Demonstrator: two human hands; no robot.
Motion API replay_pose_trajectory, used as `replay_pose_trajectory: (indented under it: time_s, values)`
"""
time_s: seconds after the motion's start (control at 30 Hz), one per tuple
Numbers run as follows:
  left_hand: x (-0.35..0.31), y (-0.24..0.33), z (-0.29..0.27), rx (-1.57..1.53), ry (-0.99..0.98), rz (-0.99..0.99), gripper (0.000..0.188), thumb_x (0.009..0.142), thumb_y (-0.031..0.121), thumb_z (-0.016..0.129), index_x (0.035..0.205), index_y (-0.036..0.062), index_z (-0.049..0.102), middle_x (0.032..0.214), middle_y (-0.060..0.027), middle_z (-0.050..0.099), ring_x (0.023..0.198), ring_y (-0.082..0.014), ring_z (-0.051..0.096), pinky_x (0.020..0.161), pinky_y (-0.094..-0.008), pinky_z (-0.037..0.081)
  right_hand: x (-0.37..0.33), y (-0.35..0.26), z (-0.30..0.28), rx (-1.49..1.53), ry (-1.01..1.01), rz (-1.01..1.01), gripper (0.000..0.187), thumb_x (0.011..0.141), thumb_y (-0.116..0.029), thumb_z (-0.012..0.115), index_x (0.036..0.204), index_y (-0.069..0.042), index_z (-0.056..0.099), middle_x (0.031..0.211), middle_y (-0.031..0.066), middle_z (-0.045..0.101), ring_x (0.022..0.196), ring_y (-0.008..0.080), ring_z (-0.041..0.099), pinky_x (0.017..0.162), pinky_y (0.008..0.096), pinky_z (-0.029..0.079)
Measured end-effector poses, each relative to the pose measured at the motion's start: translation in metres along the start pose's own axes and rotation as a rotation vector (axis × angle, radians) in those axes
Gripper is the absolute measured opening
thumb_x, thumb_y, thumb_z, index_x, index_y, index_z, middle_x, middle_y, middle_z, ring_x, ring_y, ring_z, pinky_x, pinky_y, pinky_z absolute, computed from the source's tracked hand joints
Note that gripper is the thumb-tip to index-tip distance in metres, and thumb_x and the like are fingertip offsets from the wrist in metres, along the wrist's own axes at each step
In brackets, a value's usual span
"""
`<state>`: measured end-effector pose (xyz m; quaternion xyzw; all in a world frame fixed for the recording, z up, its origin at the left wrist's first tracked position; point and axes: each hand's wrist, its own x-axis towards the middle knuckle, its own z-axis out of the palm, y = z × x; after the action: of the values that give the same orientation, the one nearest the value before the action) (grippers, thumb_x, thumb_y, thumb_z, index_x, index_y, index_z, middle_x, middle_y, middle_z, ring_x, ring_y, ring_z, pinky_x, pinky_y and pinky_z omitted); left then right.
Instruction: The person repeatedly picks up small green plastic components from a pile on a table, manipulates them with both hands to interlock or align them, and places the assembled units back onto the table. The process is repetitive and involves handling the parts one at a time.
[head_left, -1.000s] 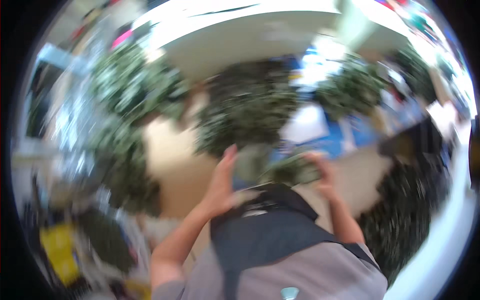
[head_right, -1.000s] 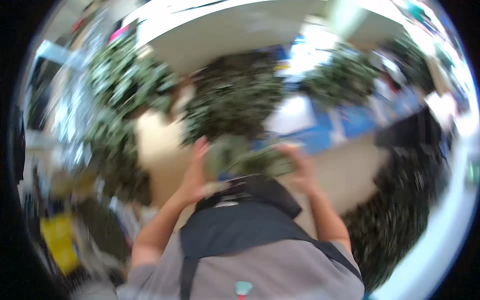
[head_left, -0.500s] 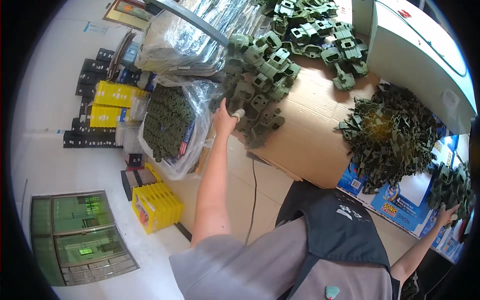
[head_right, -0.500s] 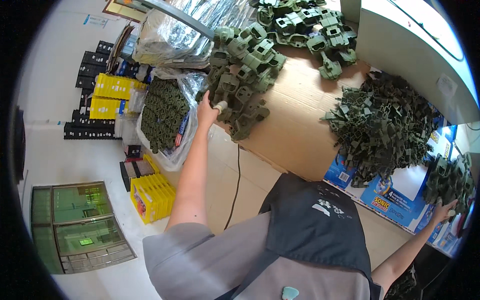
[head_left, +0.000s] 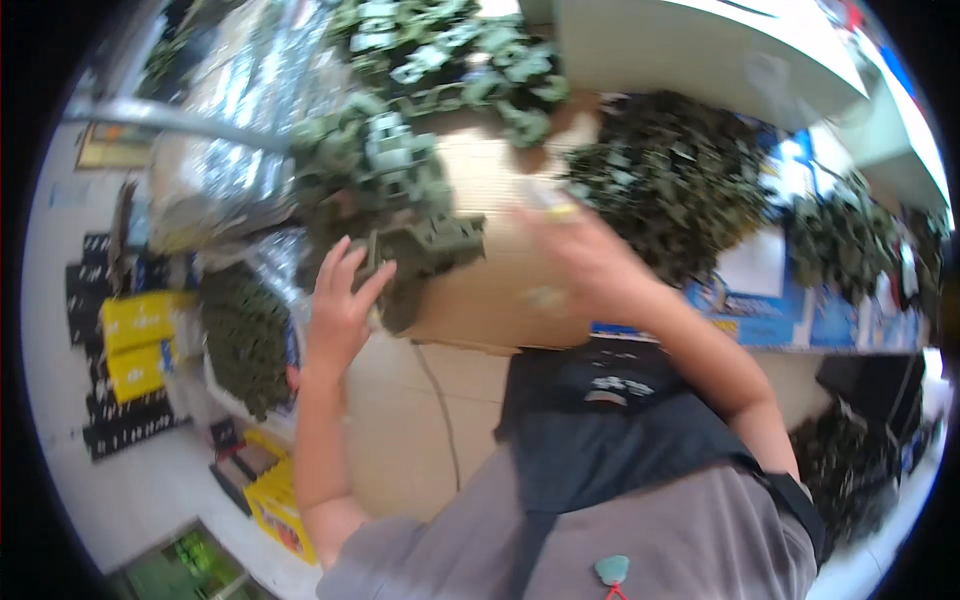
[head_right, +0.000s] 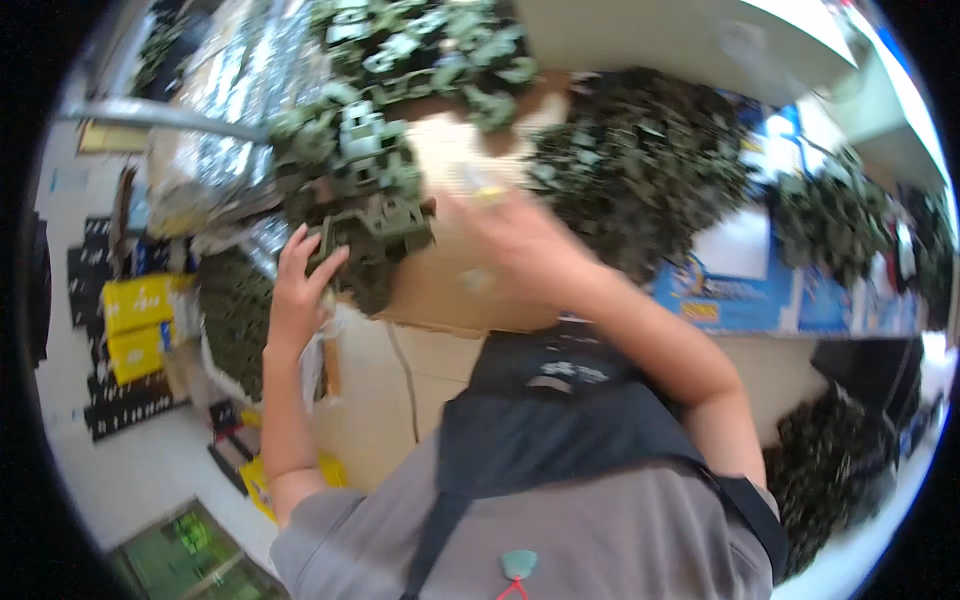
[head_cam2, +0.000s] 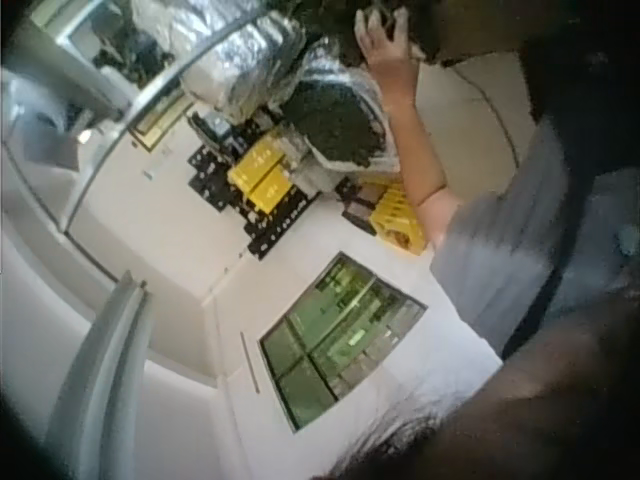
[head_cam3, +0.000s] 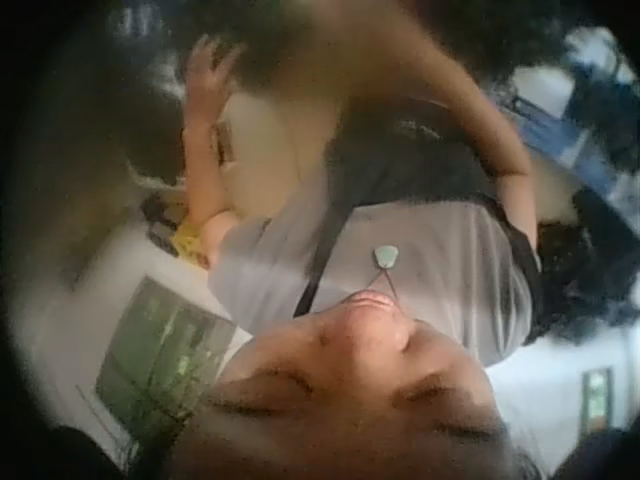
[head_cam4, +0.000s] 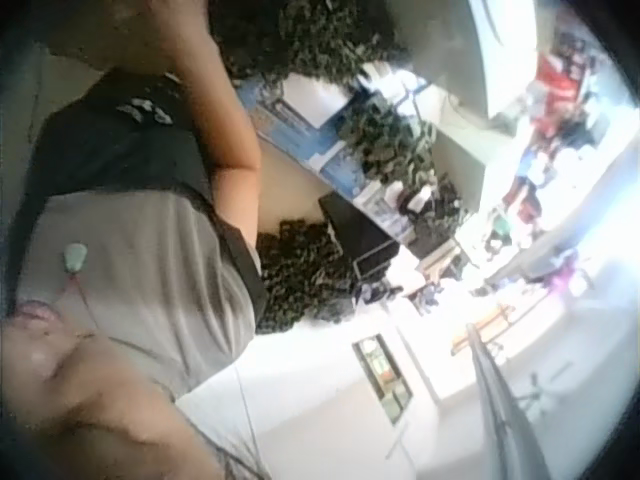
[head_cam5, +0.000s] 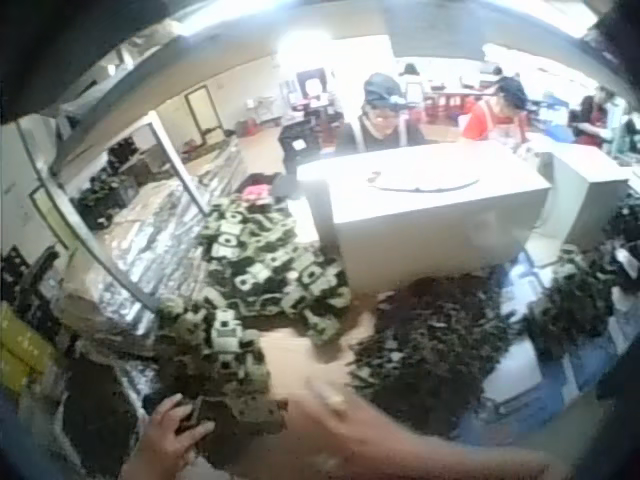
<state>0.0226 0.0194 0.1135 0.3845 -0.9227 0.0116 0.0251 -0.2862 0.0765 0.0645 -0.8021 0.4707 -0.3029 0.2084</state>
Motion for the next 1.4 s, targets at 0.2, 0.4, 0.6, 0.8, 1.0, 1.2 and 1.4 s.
replay_pose_trajectory:
  time_s: [0.2, 0.4, 0.6, 0.8, 1.0, 1.2, 1.4]
  values:
    - [0.019, 0.092, 0.048, -0.668, 0.464, -0.043, 0.069, 0.076, 0.011, 0.066, 0.136, 0.0112, 0.033, 0.139, -0.0177, 0.025, 0.125, -0.0341, 0.032, 0.103, -0.0457, 0.03, -0.056, 0.026, 0.048, 0.381, -0.072, 0.332, 0.087, 0.066, -0.008, 0.064, 0.14, -0.006, 0.017, 0.11, 0.0218, 0.05, 0.098, 0.0353, 0.054, 0.086, 0.0367, 0.043]
    - [0.01, 0.174, 0.122, -0.936, 0.11, -0.244, 0.084, 0.083, 0.015, 0.059, 0.142, 0.0044, 0.0, 0.142, -0.0223, 0.018, 0.132, -0.0299, 0.022, 0.107, -0.0455, 0.018, -0.111, 0.017, 0.081, 0.895, 0.219, 0.56, 0.067, 0.08, -0.011, 0.055, 0.138, -0.004, 0.024, 0.127, 0.0173, 0.045, 0.117, 0.0244, 0.046, 0.098, 0.0314, 0.035]
    - [-0.032, 0.119, 0.108, -2.179, 0.018, -0.729, 0.053, 0.095, 0.043, 0.03, 0.136, 0.0088, 0.03, 0.121, -0.0182, 0.049, 0.097, -0.0321, 0.056, 0.087, -0.0451, 0.044, -0.128, 0.048, 0.075, 0.641, 0.128, 0.532, 0.08, 0.069, -0.008, 0.063, 0.138, -0.009, 0.023, 0.119, 0.0205, 0.048, 0.11, 0.0309, 0.048, 0.09, 0.0361, 0.04]
    - [-0.02, 0.126, 0.121, -2.484, -0.024, -0.381, 0.048, 0.091, 0.039, 0.047, 0.126, 0.0069, 0.043, 0.127, -0.0148, 0.043, 0.105, -0.0305, 0.052, 0.093, -0.0484, 0.042, -0.129, 0.079, 0.144, 0.163, 0.026, 0.603, 0.074, 0.066, -0.016, 0.07, 0.13, -0.011, 0.033, 0.113, 0.0208, 0.043, 0.109, 0.038, 0.043, 0.092, 0.0436, 0.038]
    - [0.003, 0.156, 0.12, -2.653, -0.031, -0.355, 0.062, 0.079, 0.037, 0.065, 0.126, 0.0048, 0.041, 0.118, -0.0195, 0.043, 0.095, -0.0366, 0.057, 0.085, -0.0514, 0.049, -0.223, 0.136, 0.039, -0.293, -0.038, 0.444, 0.031, 0.068, -0.008, 0.061, 0.099, -0.015, 0.058, 0.107, 0.0111, 0.052, 0.105, 0.0321, 0.048, 0.086, 0.0379, 0.042]
    - [0.046, 0.182, 0.113, -2.55, -0.381, -0.219, 0.071, 0.076, 0.04, 0.067, 0.127, 0.0012, 0.037, 0.114, -0.0181, 0.048, 0.1, -0.0368, 0.057, 0.083, -0.0474, 0.052, -0.255, 0.164, 0.039, -0.443, -0.118, 0.226, 0.02, 0.073, -0.014, 0.056, 0.093, -0.013, 0.057, 0.104, 0.0126, 0.051, 0.106, 0.0321, 0.046, 0.087, 0.0412, 0.04]
    - [0.06, 0.187, 0.111, -2.168, -0.377, -0.482, 0.048, 0.093, 0.036, 0.042, 0.127, 0.0028, 0.038, 0.112, -0.0131, 0.054, 0.095, -0.0272, 0.06, 0.078, -0.0401, 0.054, -0.239, 0.114, 0.01, -0.058, 0.118, 0.525, 0.019, 0.075, -0.014, 0.065, 0.09, -0.008, 0.055, 0.091, 0.0102, 0.059, 0.081, 0.0283, 0.057, 0.07, 0.0377, 0.046]
